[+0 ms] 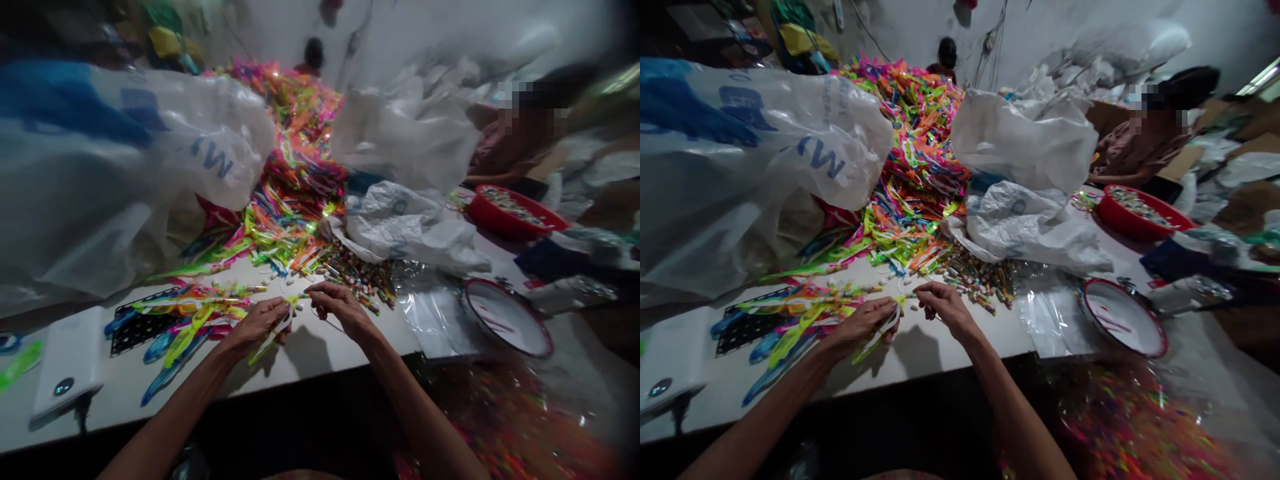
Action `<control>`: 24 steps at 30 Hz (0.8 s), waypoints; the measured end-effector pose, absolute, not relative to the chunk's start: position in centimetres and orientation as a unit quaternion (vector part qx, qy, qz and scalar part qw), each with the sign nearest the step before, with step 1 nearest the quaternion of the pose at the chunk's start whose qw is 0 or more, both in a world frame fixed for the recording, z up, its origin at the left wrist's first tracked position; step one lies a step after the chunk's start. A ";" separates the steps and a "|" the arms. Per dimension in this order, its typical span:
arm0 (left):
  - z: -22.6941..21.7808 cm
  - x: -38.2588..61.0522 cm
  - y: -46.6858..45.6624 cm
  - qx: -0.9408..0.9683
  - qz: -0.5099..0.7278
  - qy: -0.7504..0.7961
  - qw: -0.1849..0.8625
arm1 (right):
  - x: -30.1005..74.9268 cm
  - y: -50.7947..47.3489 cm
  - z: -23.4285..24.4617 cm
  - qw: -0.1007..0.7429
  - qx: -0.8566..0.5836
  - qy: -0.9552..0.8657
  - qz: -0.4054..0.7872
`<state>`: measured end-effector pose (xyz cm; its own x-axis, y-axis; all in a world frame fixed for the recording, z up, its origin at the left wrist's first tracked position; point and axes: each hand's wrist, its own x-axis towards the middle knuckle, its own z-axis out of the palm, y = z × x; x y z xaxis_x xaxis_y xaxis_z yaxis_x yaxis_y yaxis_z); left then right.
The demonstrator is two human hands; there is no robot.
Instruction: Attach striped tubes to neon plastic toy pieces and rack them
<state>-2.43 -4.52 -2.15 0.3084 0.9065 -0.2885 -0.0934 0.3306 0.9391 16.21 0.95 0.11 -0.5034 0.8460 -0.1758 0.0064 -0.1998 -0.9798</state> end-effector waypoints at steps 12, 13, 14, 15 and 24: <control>-2.1 -1.5 -5.2 0.471 0.361 0.499 0.632 | 16.3 -0.8 -0.1 0.193 -0.413 -0.738 0.498; -2.3 -1.4 -5.2 0.475 0.357 0.505 0.625 | 16.2 -1.1 -0.1 0.173 -0.434 -0.775 0.424; -2.6 -1.3 -5.2 0.477 0.353 0.508 0.624 | 16.2 -1.4 -0.2 0.152 -0.454 -0.805 0.351; -2.8 -1.2 -5.2 0.475 0.351 0.507 0.628 | 16.1 -1.5 -0.2 0.132 -0.468 -0.825 0.287; -2.1 -1.2 -5.3 0.501 0.301 0.521 0.622 | 16.2 -0.9 -1.6 0.339 -0.469 -0.553 0.599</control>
<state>-1.21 -5.35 -2.13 0.2758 0.8961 -0.3478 0.1474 0.3181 0.9365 16.17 -0.93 -1.60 -0.3291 0.9255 -0.1873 0.1118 -0.1588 -0.9810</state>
